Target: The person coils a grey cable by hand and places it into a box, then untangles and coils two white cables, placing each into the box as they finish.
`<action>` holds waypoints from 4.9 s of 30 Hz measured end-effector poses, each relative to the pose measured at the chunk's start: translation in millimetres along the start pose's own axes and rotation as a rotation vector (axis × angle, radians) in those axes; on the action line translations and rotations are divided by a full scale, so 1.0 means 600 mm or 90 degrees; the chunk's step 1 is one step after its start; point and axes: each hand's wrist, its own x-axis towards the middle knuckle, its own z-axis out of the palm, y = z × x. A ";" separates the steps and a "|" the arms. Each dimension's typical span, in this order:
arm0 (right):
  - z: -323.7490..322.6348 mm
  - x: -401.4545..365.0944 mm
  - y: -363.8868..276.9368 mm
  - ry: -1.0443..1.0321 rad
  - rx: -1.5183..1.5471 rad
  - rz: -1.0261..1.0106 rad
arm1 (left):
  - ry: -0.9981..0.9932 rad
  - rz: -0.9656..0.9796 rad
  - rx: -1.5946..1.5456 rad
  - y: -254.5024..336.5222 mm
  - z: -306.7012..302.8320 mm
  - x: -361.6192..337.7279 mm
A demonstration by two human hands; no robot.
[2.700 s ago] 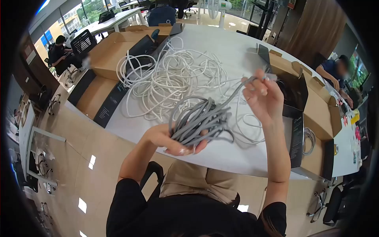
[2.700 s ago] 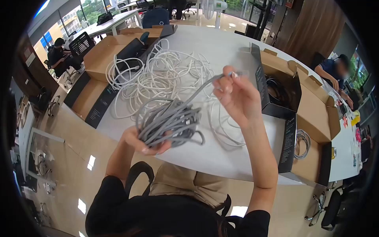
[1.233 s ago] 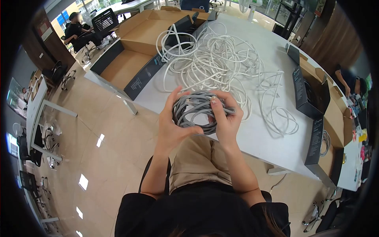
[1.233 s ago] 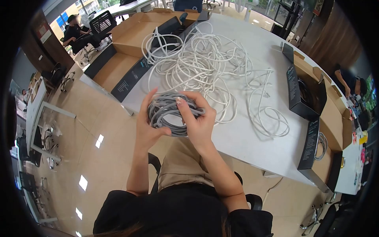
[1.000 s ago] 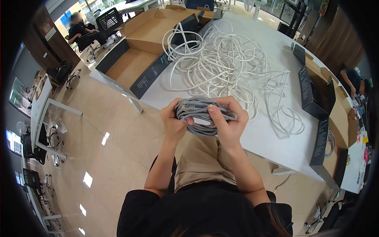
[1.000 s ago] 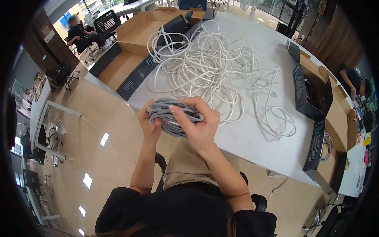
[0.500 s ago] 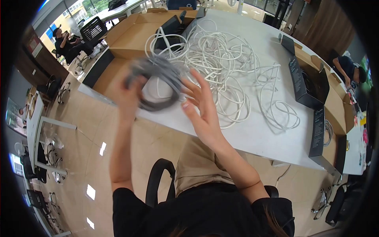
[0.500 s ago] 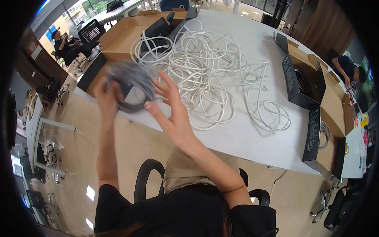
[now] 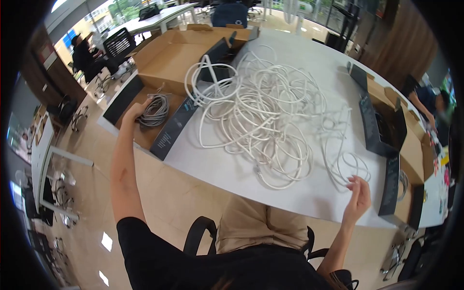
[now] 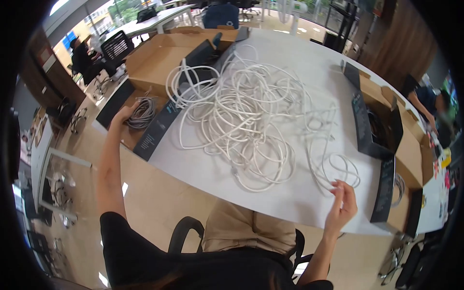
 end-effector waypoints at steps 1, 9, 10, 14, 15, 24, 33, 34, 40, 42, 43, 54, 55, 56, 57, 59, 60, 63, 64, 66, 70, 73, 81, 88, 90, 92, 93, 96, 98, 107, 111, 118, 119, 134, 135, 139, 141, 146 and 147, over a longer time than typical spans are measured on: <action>-0.008 0.000 0.014 0.022 -0.012 -0.003 | -0.014 -0.016 0.106 0.043 -0.013 -0.032; -0.005 0.021 0.039 0.051 -0.217 -0.076 | 0.062 0.329 0.094 0.095 -0.047 -0.064; -0.004 0.023 0.042 0.047 -0.216 -0.087 | 0.095 0.355 0.115 0.092 -0.053 -0.063; -0.014 0.033 0.043 -0.002 -0.275 -0.135 | 0.197 0.497 0.120 0.155 -0.062 -0.113; -0.010 0.040 0.028 -0.032 -0.322 -0.175 | 0.217 0.512 0.092 0.195 -0.063 -0.156; -0.041 0.117 0.033 -0.253 -0.548 -0.167 | -0.064 0.816 -0.072 0.442 0.057 -0.536; -0.147 0.217 -0.034 0.041 -0.257 -0.099 | -0.077 0.998 0.154 0.530 0.316 -0.559; -0.169 0.223 -0.032 0.062 -0.225 -0.098 | -0.059 1.011 0.164 0.546 0.331 -0.545; -0.356 0.210 -0.033 0.239 -0.028 -0.159 | 0.017 0.973 0.150 0.650 0.399 -0.468; -0.386 0.193 -0.082 0.251 0.041 -0.167 | 0.025 0.967 0.121 0.683 0.423 -0.438; -0.398 0.194 -0.101 0.365 0.080 -0.141 | 0.028 0.966 0.107 0.698 0.432 -0.425; -0.640 0.110 -0.105 0.396 0.210 -0.072 | 0.023 0.885 0.150 0.797 0.497 -0.355; -0.643 0.106 -0.101 0.376 0.202 -0.059 | 0.018 0.887 0.144 0.801 0.499 -0.355; -0.647 0.102 -0.101 0.355 0.194 -0.045 | 0.008 0.873 0.147 0.805 0.501 -0.357; -0.613 0.107 -0.110 0.404 0.198 -0.038 | 0.000 0.859 0.151 0.810 0.499 -0.359; -0.585 0.121 -0.100 0.420 0.126 -0.020 | -0.016 0.842 0.163 0.817 0.492 -0.367; -0.554 0.131 -0.101 0.416 0.102 -0.012 | -0.024 0.837 0.169 0.817 0.482 -0.374; -0.488 0.169 -0.086 0.352 0.050 -0.014 | -0.101 0.780 0.209 0.820 0.435 -0.409; -0.455 0.185 -0.089 0.328 0.021 -0.027 | -0.135 0.752 0.226 0.819 0.414 -0.426; -0.389 0.217 -0.105 0.265 0.024 -0.047 | -0.141 0.762 0.219 0.806 0.371 -0.466; -0.257 0.277 -0.140 0.208 -0.076 -0.139 | -0.037 0.892 0.022 0.786 0.283 -0.560; -0.168 0.336 -0.127 0.141 -0.084 -0.247 | -0.093 0.933 -0.269 0.788 0.209 -0.636; 0.029 0.332 -0.164 -0.034 -0.044 -0.308 | 0.115 1.131 -0.257 0.777 0.189 -0.649; 0.051 0.361 -0.099 -0.143 0.212 -0.008 | -0.362 0.806 -0.761 0.785 0.187 -0.536; 0.040 0.384 -0.081 -0.215 0.114 0.011 | -0.339 0.718 -0.816 0.790 0.186 -0.521; 0.037 0.393 -0.074 -0.281 -0.010 0.095 | -0.324 0.636 -0.861 0.798 0.188 -0.528; 0.042 0.388 -0.069 -0.270 -0.049 0.034 | -0.358 0.611 -0.864 0.800 0.196 -0.526; 0.056 0.371 -0.054 -0.297 -0.121 -0.126 | -0.469 0.544 -0.899 0.803 0.217 -0.517; 0.048 0.370 -0.052 -0.402 -0.112 -0.202 | -0.551 0.508 -0.956 0.800 0.219 -0.512; 0.056 0.379 -0.029 -0.248 -0.025 -0.115 | -0.530 0.534 -1.090 0.791 0.193 -0.500; 0.025 0.393 -0.043 -0.223 0.006 -0.084 | -0.607 0.580 -1.196 0.779 0.167 -0.477; -0.061 0.409 -0.057 -0.249 0.050 0.017 | -0.821 0.620 -1.255 0.723 0.101 -0.403; -0.065 0.407 -0.060 -0.237 0.079 0.027 | -0.879 0.662 -1.247 0.715 0.099 -0.392; -0.117 0.450 0.012 -0.144 0.350 0.137 | -0.618 0.867 -1.289 0.670 0.041 -0.382; -0.126 0.455 0.018 -0.146 0.386 0.151 | -0.576 0.853 -1.318 0.666 0.039 -0.380; -0.152 0.464 0.045 -0.083 0.464 0.175 | -0.629 0.854 -1.305 0.654 0.040 -0.366; -0.164 0.464 0.049 -0.073 0.495 0.168 | -0.751 0.925 -1.212 0.653 0.041 -0.350; -0.138 0.456 0.021 -0.156 0.505 0.113 | -0.782 0.701 -1.125 0.695 0.088 -0.381; -0.126 0.452 0.008 -0.174 0.509 0.090 | -0.726 0.657 -1.047 0.706 0.100 -0.390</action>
